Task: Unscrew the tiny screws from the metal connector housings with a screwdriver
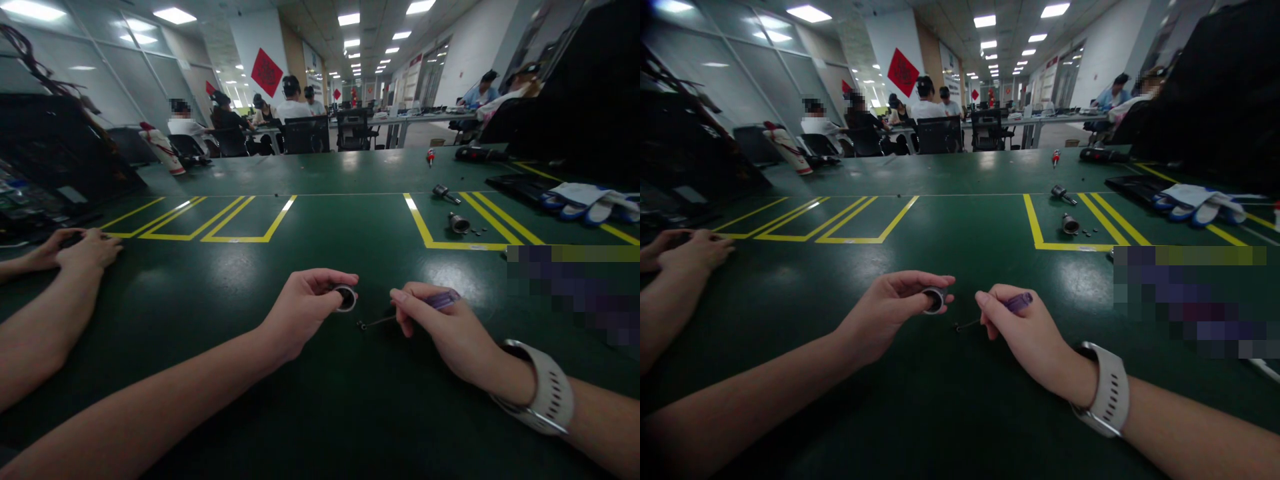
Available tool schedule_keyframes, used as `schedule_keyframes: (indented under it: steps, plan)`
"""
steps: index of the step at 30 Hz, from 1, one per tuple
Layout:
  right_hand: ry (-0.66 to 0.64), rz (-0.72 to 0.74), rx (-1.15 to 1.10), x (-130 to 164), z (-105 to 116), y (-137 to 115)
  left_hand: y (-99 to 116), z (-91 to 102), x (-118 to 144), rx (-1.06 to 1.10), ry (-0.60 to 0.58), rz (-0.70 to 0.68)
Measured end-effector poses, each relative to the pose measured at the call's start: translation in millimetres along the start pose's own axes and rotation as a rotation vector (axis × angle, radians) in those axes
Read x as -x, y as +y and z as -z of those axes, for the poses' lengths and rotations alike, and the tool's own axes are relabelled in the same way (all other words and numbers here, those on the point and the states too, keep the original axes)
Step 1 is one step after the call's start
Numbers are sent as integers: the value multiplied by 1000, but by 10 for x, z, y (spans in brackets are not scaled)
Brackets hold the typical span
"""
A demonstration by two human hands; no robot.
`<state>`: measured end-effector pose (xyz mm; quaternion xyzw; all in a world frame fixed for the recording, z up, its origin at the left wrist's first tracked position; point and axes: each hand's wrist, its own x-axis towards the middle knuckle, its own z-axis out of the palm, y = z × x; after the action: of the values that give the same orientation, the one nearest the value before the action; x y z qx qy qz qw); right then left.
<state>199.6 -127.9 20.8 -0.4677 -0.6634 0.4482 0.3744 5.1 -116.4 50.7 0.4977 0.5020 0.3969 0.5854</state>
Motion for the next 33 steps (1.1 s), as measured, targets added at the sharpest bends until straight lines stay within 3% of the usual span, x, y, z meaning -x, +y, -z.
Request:
schedule_keyframes:
  steps: [4,10,22,26,31,33]
  plan:
    - [-21,100,189,43,-36,-104,10,-13,6,0,4,27]
    - [-80,518,397,110,-150,-154,0,-23,14,31,30,36]
    - [58,826,422,220,-32,-276,-62,15,3,-30,-6,-13]
    - [47,749,379,187,-49,-287,-65,9,3,-48,-6,-12]
    - [-19,198,117,103,-54,-180,-65,21,-15,-58,10,-14]
    - [-58,72,62,79,-60,-131,-66,25,-18,-60,8,-11]
